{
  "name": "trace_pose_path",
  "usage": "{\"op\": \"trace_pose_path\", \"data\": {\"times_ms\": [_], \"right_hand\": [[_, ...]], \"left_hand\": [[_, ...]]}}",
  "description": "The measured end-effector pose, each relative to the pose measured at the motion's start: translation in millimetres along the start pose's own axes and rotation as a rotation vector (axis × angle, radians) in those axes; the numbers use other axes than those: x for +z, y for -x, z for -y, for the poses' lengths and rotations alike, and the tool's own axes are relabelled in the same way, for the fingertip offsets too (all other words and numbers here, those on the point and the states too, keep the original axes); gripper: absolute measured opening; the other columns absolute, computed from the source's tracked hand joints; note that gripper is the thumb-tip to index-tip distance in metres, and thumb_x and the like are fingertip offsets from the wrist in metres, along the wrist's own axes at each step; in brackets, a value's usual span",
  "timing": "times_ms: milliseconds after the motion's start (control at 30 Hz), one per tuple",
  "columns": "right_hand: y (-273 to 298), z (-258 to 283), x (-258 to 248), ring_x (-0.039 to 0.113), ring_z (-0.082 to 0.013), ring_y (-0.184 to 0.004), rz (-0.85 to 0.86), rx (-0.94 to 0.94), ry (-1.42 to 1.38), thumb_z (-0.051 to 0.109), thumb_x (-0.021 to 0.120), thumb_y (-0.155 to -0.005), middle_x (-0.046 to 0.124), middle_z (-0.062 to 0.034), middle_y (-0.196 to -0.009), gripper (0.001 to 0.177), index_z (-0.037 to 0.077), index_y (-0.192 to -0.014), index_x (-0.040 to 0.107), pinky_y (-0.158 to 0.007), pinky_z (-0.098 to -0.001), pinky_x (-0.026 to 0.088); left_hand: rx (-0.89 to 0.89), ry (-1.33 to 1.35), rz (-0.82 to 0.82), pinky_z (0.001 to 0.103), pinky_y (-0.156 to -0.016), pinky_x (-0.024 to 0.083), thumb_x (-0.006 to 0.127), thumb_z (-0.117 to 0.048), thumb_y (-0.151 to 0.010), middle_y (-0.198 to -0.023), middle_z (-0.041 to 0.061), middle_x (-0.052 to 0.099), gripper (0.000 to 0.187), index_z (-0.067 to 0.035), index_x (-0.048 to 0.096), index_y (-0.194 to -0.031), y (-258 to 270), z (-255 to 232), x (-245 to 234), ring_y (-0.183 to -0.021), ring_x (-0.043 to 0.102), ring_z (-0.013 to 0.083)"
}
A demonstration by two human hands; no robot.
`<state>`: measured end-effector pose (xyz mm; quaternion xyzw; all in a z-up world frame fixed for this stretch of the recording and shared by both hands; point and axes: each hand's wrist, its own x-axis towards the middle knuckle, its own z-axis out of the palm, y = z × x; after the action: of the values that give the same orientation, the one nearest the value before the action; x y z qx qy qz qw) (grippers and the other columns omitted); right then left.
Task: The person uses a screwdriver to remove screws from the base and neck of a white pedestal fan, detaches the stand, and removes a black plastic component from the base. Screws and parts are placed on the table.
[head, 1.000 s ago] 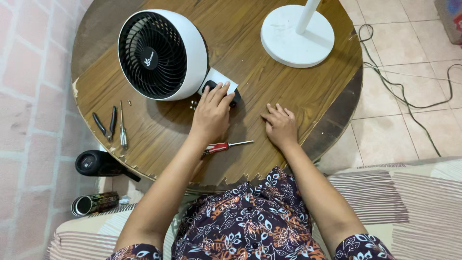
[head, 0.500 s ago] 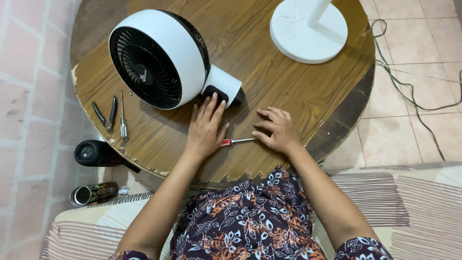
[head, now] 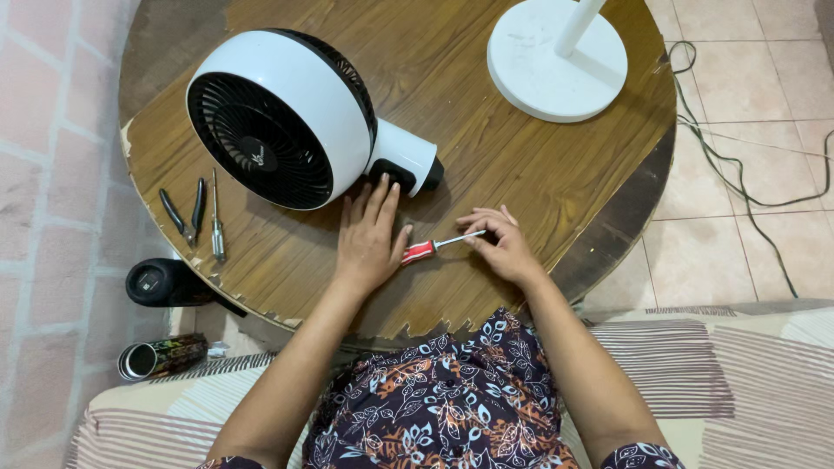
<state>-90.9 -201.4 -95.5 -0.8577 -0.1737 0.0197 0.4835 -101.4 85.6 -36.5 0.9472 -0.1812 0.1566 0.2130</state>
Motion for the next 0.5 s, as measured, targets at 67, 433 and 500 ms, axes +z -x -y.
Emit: {"op": "trace_pose_path", "data": {"times_ms": [67, 433, 500], "right_hand": [[-2.0, -10.8, -1.6, 0.068, -0.0276, -0.120, -0.059, 0.137, -0.355, 0.025, 0.065, -0.098, 0.077, -0.0104, -0.120, 0.014, 0.011, -0.098, 0.064, -0.113, -0.0607, 0.026], [-48.6, -50.8, -12.5, 0.066, -0.0178, -0.061, -0.417, 0.545, -0.859, 0.028, 0.047, -0.107, 0.065, -0.0061, -0.070, 0.022, 0.008, -0.108, 0.057, -0.061, -0.0296, 0.055], [-58.1, -53.9, -11.0, 0.058, -0.0141, -0.058, -0.372, 0.562, -0.786, 0.028, 0.049, -0.108, 0.060, -0.0039, -0.067, 0.025, 0.007, -0.108, 0.061, -0.057, -0.0292, 0.052]], "left_hand": [[0.000, -0.017, -0.003, 0.064, -0.118, 0.028, 0.071, -0.032, -0.092, -0.162, 0.014, 0.037, 0.074, -0.004, 0.042, -0.154, 0.4, 2.1, -0.1, -0.143, 0.040, 0.0418], [-0.004, 0.017, -0.106, 0.058, -0.115, 0.036, 0.072, -0.028, -0.091, -0.152, 0.020, 0.046, 0.069, -0.002, 0.045, -0.150, 0.4, -2.0, 5.6, -0.135, 0.047, 0.0430], [-0.020, 0.037, -0.130, 0.054, -0.110, 0.041, 0.073, -0.026, -0.091, -0.144, 0.024, 0.049, 0.067, -0.003, 0.047, -0.149, 0.7, -3.4, 8.4, -0.130, 0.050, 0.0426]]}}
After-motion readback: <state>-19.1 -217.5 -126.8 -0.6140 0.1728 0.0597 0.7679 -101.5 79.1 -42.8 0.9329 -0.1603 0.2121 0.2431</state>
